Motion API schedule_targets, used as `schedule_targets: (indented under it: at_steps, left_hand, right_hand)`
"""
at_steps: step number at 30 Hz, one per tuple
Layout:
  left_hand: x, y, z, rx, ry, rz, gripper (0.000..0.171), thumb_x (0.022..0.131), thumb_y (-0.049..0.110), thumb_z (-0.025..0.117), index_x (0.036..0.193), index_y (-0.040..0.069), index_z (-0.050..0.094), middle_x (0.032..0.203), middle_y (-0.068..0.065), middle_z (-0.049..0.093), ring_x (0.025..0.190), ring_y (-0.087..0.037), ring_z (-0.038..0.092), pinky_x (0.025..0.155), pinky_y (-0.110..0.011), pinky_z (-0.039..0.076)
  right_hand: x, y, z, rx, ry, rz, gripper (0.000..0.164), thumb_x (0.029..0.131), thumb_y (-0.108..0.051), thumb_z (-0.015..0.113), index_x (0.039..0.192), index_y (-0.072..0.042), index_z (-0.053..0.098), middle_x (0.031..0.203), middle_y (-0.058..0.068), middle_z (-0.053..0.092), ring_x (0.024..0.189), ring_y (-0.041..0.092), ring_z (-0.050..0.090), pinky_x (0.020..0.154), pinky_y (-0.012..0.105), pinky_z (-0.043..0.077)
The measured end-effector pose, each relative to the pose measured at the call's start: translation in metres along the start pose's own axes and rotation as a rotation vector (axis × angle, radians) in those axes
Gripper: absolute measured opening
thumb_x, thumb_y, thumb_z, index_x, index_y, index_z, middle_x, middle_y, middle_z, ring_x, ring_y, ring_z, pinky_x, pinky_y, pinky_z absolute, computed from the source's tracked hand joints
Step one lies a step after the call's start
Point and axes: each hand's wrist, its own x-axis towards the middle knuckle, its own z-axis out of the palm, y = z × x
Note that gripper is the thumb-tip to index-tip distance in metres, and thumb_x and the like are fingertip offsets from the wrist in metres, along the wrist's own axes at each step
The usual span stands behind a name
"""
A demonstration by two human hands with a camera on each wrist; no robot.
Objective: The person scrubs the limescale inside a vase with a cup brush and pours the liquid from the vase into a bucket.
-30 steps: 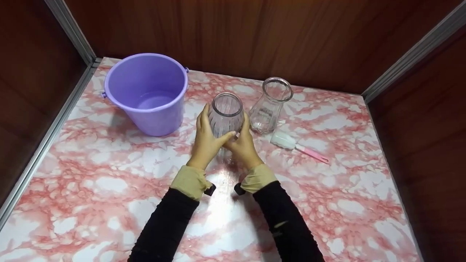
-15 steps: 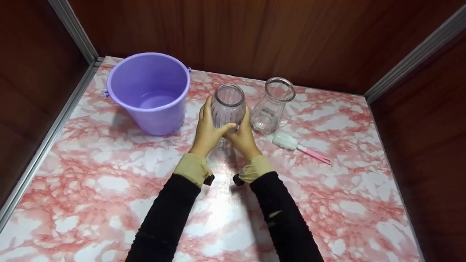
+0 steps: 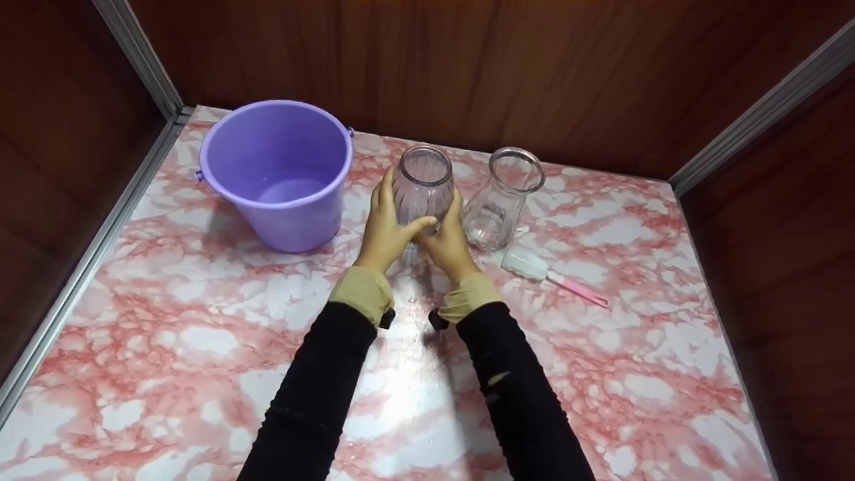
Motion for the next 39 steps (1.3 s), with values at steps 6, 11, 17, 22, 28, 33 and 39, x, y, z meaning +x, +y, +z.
schedule_targets:
  at_steps: [6, 11, 17, 22, 28, 33, 39]
  left_hand:
    - [0.005, -0.001, 0.002, 0.01, -0.006, -0.028, 0.11, 0.073, 0.039, 0.082, 0.154, 0.01, 0.013, 0.153, -0.02, 0.023, 0.139, -0.03, 0.028, 0.115, -0.038, 0.024]
    - [0.009, 0.0, 0.004, 0.016, -0.001, -0.025, 0.11, 0.074, 0.04, 0.081, 0.155, 0.013, 0.012, 0.154, -0.018, 0.023, 0.139, -0.031, 0.028, 0.115, -0.04, 0.025]
    - [0.009, 0.0, 0.005, 0.025, 0.003, -0.009, 0.109, 0.074, 0.039, 0.081, 0.154, 0.012, 0.012, 0.153, -0.019, 0.022, 0.139, -0.03, 0.028, 0.114, -0.04, 0.027]
    - [0.009, 0.0, 0.006, 0.035, 0.002, -0.014, 0.108, 0.075, 0.036, 0.081, 0.154, 0.011, 0.013, 0.153, -0.02, 0.022, 0.139, -0.03, 0.028, 0.113, -0.04, 0.028]
    - [0.01, 0.001, 0.007, 0.031, 0.007, -0.012, 0.107, 0.075, 0.035, 0.082, 0.154, 0.01, 0.013, 0.152, -0.02, 0.023, 0.138, -0.03, 0.029, 0.113, -0.04, 0.029]
    - [0.011, 0.001, 0.007, 0.045, 0.006, 0.002, 0.107, 0.075, 0.036, 0.081, 0.153, 0.009, 0.013, 0.152, -0.021, 0.023, 0.138, -0.032, 0.029, 0.112, -0.041, 0.03]
    - [0.011, 0.001, 0.007, 0.051, 0.008, 0.007, 0.107, 0.075, 0.035, 0.081, 0.153, 0.008, 0.013, 0.151, -0.023, 0.023, 0.138, -0.033, 0.028, 0.113, -0.041, 0.028]
  right_hand:
    - [0.006, 0.012, 0.002, -0.049, 0.027, 0.031, 0.109, 0.067, 0.003, 0.083, 0.148, -0.005, 0.01, 0.149, 0.021, 0.03, 0.134, 0.027, 0.036, 0.113, 0.028, 0.026]
    - [0.006, -0.003, 0.001, 0.024, 0.026, 0.003, 0.105, 0.068, 0.011, 0.078, 0.146, 0.002, 0.01, 0.148, 0.026, 0.028, 0.134, 0.034, 0.035, 0.114, 0.033, 0.026]
    - [0.002, -0.018, -0.001, 0.099, 0.02, 0.024, 0.105, 0.069, 0.014, 0.075, 0.147, 0.006, 0.007, 0.15, 0.029, 0.024, 0.136, 0.038, 0.03, 0.114, 0.038, 0.027]
    - [0.002, 0.0, 0.003, 0.026, 0.059, 0.057, 0.103, 0.071, 0.01, 0.076, 0.15, -0.001, 0.012, 0.149, 0.023, 0.028, 0.133, 0.034, 0.036, 0.11, 0.038, 0.034]
    - [-0.007, 0.013, 0.002, -0.018, 0.111, 0.132, 0.086, 0.077, 0.003, 0.074, 0.148, -0.002, 0.025, 0.137, 0.026, 0.042, 0.12, 0.04, 0.049, 0.1, 0.043, 0.045]
    - [-0.022, 0.014, -0.006, -0.06, 0.268, 0.122, 0.062, 0.081, 0.001, 0.071, 0.136, 0.002, 0.041, 0.117, 0.024, 0.052, 0.101, 0.04, 0.055, 0.085, 0.046, 0.052]
    - [-0.029, 0.022, -0.025, -0.084, 0.516, 0.081, 0.049, 0.078, 0.0, 0.075, 0.116, 0.005, 0.044, 0.106, 0.024, 0.048, 0.093, 0.043, 0.052, 0.078, 0.049, 0.052]
